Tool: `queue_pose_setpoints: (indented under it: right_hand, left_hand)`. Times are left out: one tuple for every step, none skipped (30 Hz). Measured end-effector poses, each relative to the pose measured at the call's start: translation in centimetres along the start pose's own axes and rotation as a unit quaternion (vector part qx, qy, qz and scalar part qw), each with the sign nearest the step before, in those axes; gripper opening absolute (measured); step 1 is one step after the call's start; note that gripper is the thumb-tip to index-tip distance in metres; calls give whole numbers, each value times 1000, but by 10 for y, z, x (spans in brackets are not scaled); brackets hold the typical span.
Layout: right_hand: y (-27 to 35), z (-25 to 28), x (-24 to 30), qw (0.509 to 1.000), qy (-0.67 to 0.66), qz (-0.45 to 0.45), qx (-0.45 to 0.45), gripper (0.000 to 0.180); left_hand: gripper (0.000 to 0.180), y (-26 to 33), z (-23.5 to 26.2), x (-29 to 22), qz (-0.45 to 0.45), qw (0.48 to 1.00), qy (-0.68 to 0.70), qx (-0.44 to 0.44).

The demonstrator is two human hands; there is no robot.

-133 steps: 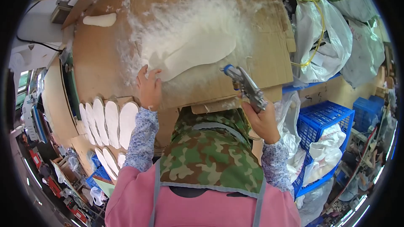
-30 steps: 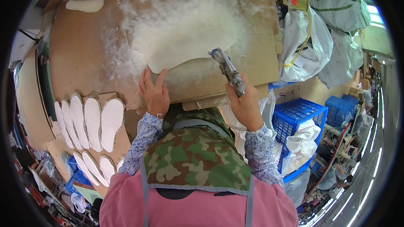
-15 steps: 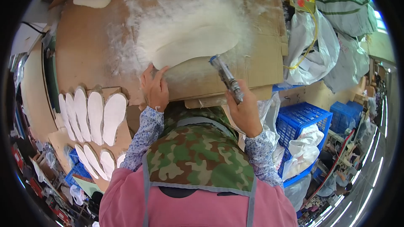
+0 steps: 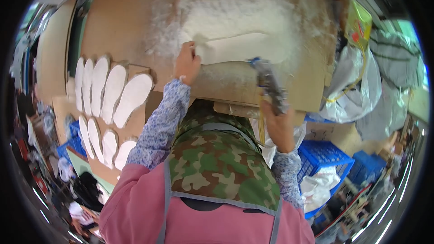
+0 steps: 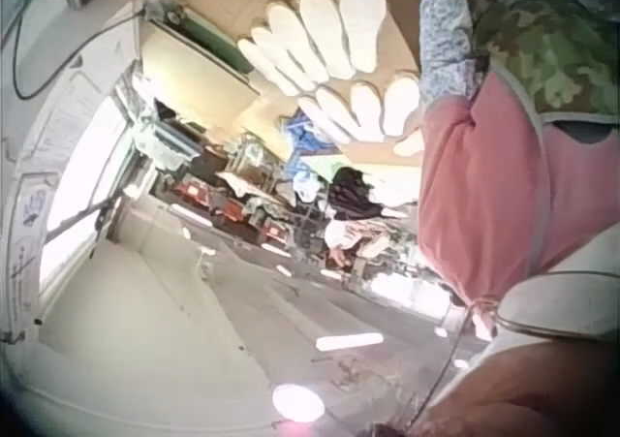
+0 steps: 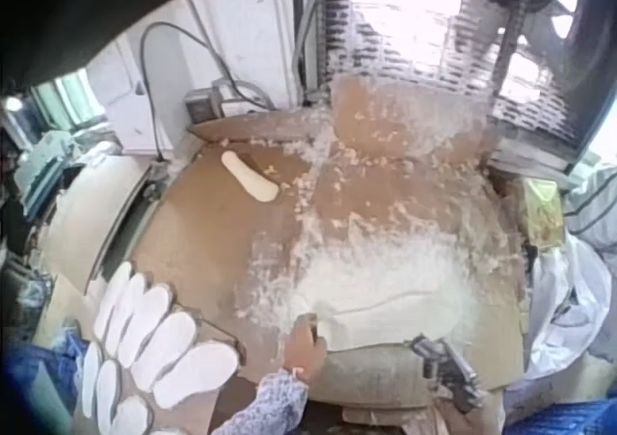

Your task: The recorder uses a spray gun to apply adhesive to white shoe insoles and سپس organizes them on a workstation.

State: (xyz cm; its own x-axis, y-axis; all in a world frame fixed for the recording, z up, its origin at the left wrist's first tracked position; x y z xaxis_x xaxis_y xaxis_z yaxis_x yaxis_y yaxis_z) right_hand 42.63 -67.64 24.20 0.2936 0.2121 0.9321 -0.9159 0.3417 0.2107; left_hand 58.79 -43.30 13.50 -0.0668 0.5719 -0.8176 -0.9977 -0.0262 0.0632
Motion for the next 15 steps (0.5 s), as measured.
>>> queue_pose_setpoints:
  right_hand:
    - [-2,12,-8,999,45,-17,2,27]
    - [-4,18,-18,1000,-9,-12,-12,28]
    - [-4,18,-10,998,-20,-62,18,30]
    - [-3,30,-18,998,-24,-63,-12,36]
    - [-3,34,-13,1000,-22,-20,-7,33]
    - [-4,43,-11,998,-36,-21,-35,27]
    - [-7,71,-38,998,-14,-50,-40,23]
    - [-11,95,-62,998,1,-30,-63,20]
    - [-13,99,-56,998,22,-7,-59,20]
    - [-5,88,-41,998,-22,-41,-32,22]
    - [-3,81,-26,999,9,-48,-19,21]
    - [-2,79,-21,999,24,-33,-21,20]
    - [-1,74,-15,999,26,-39,-16,22]
    - [2,66,-7,999,24,-38,-5,24]
    - [-2,65,-8,999,31,-31,2,25]
  left_hand:
    - [37,-4,-1,7,6,1000,-13,12]
    - [37,-4,1,14,15,999,-28,20]
    - [37,-2,8,12,44,998,28,41]
    - [36,-2,8,0,66,992,90,59]
    - [36,-3,8,1,53,990,123,49]
    - [37,0,-2,-14,85,965,229,98]
    - [35,4,4,-48,17,945,313,95]
    - [32,9,-5,-54,80,886,446,102]
    - [28,16,9,-79,81,865,477,130]
    - [28,25,30,-88,77,851,504,124]
    - [28,35,49,-89,87,804,579,101]
    - [28,44,77,-87,84,812,574,70]
    - [28,56,108,-84,98,797,594,39]
    - [28,72,136,-78,111,781,615,11]
    - [29,87,168,-70,100,781,617,-7]
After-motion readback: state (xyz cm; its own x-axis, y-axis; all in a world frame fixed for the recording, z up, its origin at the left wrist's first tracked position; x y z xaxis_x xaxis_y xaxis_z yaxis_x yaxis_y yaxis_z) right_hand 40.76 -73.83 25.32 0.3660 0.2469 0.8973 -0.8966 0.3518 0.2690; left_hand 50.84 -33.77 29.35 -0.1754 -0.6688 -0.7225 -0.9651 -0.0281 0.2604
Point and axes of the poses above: each hand's wrist, its own y-axis away from the middle knuckle, its own z-axis out of the back of the hand, x = y × z, the point moved 7 cm from there along -y, towards the middle knuckle, and after that the axes turned 2 degrees about z, right-handed, at the moved point
